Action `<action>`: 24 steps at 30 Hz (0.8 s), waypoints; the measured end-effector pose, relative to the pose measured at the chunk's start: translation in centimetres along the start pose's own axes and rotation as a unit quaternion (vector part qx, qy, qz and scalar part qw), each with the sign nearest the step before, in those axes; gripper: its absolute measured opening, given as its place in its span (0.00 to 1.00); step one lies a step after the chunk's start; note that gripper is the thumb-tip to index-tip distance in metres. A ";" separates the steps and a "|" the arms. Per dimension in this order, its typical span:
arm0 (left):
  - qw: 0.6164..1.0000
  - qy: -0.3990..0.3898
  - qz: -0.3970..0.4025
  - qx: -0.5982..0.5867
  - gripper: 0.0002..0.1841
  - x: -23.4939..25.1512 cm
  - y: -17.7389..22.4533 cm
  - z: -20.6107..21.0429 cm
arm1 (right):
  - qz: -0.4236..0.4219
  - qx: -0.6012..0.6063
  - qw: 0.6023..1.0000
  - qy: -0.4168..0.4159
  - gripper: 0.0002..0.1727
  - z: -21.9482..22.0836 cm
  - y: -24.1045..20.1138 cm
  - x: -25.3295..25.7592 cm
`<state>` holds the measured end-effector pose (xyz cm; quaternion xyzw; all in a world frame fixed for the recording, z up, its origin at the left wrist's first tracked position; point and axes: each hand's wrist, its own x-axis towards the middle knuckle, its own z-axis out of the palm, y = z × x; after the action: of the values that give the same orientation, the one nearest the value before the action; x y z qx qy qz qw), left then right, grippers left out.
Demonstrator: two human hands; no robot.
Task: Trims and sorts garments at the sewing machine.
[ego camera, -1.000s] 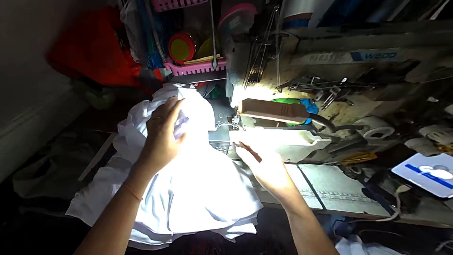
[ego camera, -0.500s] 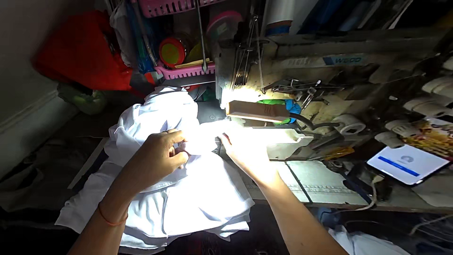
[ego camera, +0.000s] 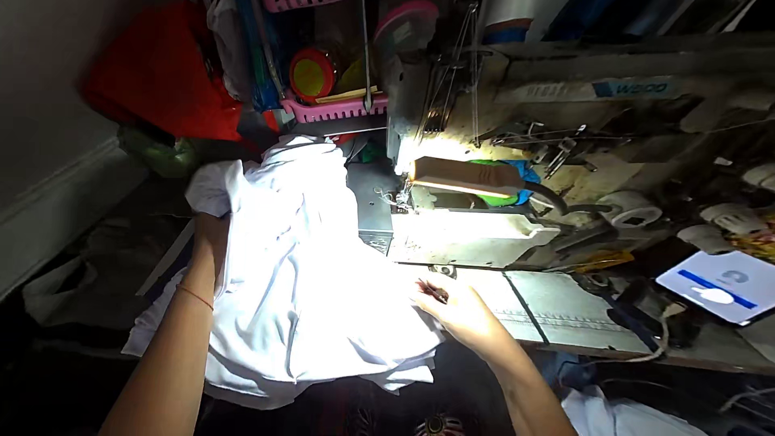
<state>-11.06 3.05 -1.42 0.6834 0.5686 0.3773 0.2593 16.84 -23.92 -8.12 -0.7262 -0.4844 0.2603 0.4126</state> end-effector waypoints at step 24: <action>0.950 -0.046 0.305 0.049 0.15 -22.7 -0.2 7.8 | -0.004 0.308 0.948 -0.075 0.12 3.8 -2.8 -5.2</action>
<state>-6.36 -18.43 -11.12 0.8526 0.3388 0.3781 0.1237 10.46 -26.85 -7.87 -0.5398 -0.4134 0.4491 0.5798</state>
